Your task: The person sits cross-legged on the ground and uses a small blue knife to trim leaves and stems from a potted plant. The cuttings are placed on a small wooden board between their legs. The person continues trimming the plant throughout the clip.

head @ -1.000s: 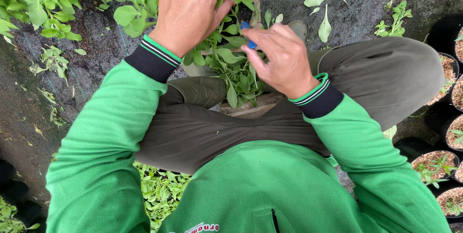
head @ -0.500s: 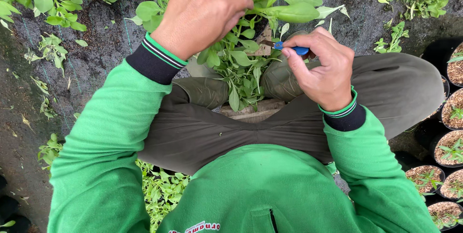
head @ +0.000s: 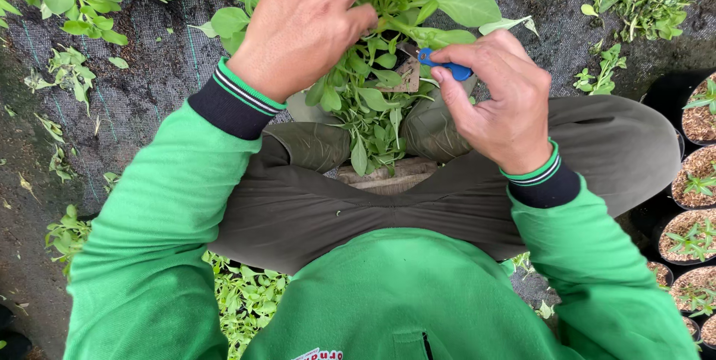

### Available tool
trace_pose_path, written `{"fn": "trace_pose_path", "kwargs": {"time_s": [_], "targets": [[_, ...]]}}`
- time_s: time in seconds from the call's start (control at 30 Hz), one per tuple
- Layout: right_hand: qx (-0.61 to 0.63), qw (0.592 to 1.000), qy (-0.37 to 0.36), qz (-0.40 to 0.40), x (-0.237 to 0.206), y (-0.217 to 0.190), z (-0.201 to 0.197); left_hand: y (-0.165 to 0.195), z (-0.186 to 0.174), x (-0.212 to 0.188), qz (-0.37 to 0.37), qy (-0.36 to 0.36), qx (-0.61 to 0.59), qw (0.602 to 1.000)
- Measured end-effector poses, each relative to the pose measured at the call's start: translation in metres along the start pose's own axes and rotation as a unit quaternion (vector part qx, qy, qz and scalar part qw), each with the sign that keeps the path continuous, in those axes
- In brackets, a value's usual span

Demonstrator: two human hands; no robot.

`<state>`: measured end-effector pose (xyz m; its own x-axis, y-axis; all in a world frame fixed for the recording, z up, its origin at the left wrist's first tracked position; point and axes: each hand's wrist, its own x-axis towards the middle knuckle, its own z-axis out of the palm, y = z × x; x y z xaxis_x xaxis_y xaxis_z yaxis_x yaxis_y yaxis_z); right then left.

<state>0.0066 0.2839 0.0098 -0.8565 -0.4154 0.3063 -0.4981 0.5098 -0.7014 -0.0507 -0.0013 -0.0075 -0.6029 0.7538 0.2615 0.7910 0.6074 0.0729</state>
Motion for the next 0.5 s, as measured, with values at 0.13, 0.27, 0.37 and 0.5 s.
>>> {"fn": "trace_pose_path", "kwargs": {"time_s": [0.13, 0.27, 0.37, 0.5], "targets": [[-0.035, 0.997, -0.039, -0.056, 0.026, 0.006, 0.005, -0.006, -0.003, -0.006, -0.025, 0.011, -0.066, 0.997], [-0.067, 0.991, -0.078, -0.08, 0.047, 0.011, 0.022, -0.016, -0.001, -0.01, -0.033, 0.016, -0.078, 0.996], [-0.082, 0.99, -0.09, -0.071, 0.055, 0.013, 0.036, -0.023, 0.006, -0.014, -0.039, 0.023, -0.088, 0.995], [-0.092, 0.989, -0.1, -0.061, 0.058, 0.016, 0.049, -0.028, 0.017, -0.017, -0.037, 0.03, -0.097, 0.994]]}}
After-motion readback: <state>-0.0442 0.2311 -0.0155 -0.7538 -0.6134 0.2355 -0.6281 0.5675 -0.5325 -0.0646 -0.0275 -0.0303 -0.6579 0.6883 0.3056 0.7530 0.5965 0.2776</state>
